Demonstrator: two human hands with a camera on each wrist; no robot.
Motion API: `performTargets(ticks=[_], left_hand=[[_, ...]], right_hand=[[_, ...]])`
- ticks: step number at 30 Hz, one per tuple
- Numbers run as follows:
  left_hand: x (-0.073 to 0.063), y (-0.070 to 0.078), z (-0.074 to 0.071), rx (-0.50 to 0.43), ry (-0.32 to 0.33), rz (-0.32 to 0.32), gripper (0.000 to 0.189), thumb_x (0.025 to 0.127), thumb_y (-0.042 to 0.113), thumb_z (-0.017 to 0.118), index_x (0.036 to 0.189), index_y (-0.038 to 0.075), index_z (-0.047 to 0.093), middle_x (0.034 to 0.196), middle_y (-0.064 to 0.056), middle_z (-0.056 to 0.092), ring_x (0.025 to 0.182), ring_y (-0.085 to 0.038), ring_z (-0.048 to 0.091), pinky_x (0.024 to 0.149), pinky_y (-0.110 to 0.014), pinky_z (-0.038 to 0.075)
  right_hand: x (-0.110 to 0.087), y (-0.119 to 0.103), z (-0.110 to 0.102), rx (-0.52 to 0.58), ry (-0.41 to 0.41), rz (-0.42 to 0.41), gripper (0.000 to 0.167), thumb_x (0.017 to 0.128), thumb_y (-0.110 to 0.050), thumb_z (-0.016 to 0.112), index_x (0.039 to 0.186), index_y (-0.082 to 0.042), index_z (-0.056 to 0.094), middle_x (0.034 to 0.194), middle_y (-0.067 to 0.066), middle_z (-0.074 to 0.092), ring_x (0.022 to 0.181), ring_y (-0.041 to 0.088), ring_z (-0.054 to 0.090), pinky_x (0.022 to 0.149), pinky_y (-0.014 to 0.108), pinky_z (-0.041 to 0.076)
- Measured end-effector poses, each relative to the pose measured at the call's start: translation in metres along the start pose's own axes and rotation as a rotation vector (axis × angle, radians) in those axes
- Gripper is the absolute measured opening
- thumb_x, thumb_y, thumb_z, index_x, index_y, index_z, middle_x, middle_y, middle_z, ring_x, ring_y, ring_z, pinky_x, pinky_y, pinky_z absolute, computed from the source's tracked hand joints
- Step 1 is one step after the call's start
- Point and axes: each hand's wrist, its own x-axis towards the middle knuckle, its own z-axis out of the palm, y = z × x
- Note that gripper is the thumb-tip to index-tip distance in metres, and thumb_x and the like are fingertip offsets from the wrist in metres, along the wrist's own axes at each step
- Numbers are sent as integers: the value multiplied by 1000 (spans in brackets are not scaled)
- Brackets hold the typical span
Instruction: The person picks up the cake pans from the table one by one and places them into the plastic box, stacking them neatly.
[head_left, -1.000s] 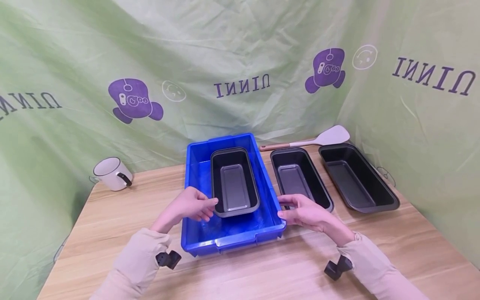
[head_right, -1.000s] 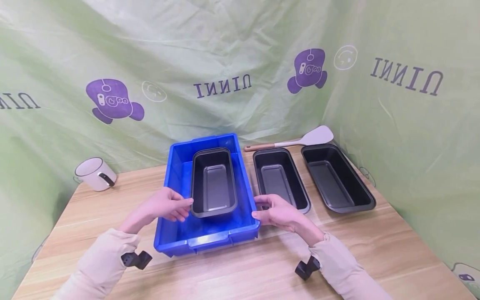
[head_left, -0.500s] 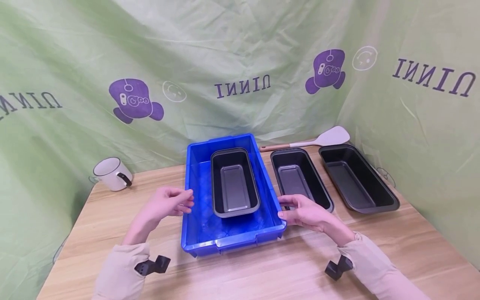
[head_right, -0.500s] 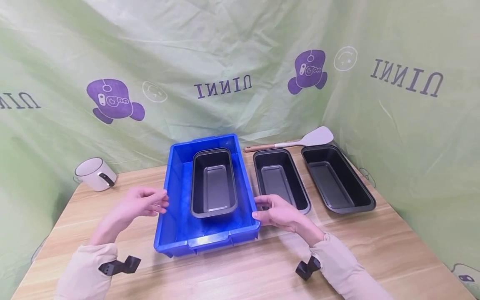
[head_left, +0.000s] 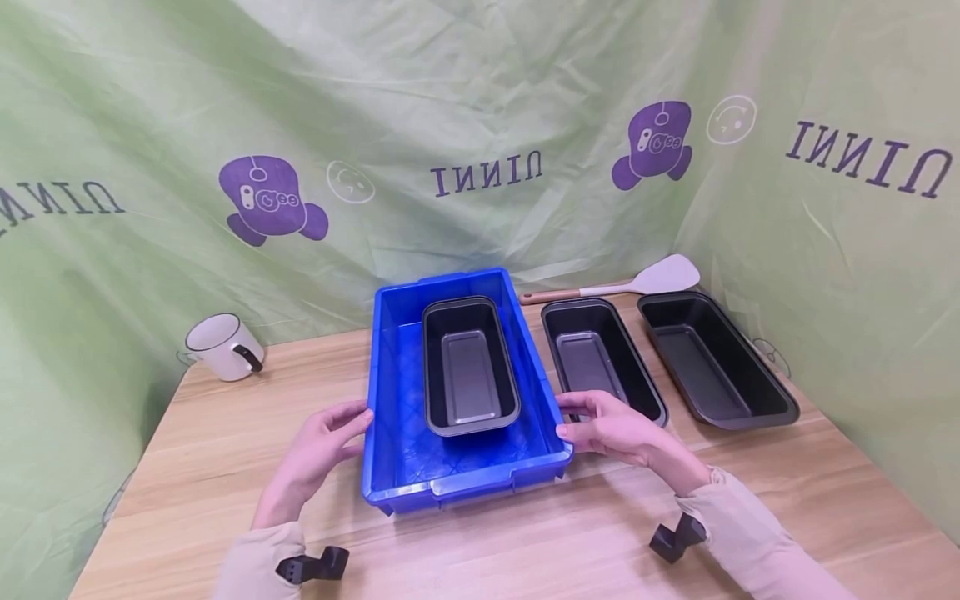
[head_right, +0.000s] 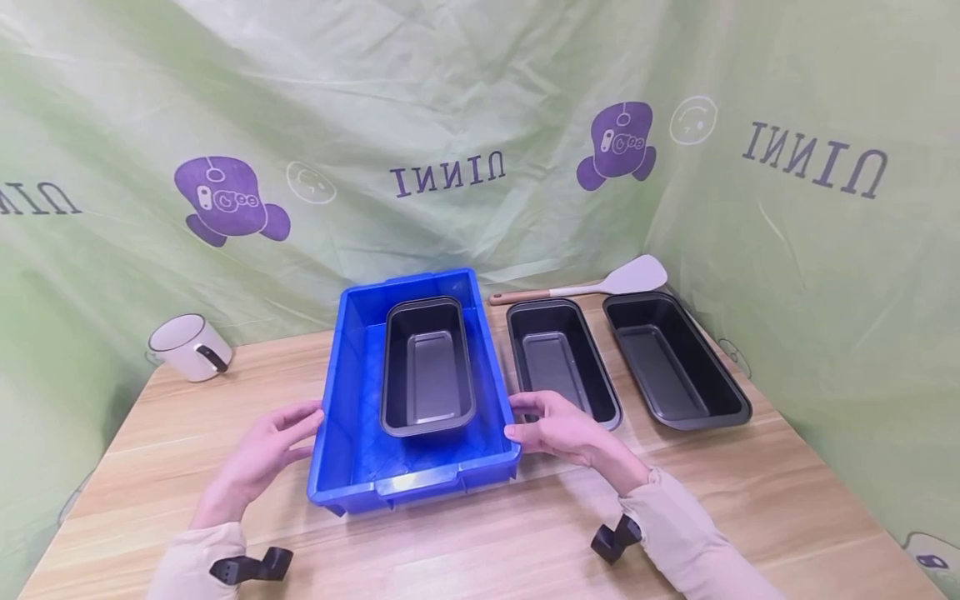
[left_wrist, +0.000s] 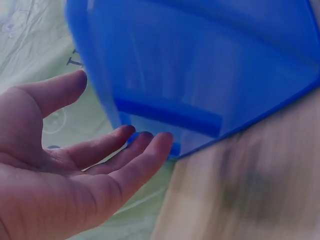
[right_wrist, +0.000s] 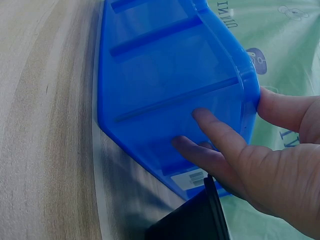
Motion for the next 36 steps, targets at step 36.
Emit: performTargets(ticks=[36], left_hand=[[2,-11,6,-184,-100,-10,54,96,6,53,139,-17,30,118,-14,58,104,-19,61,87,-34,51]], right_hand=[[-19,-18,-4,-79,268,-89,59,98,-12,53,139,20,25,137,34,42,112,30,60,90,40,51]])
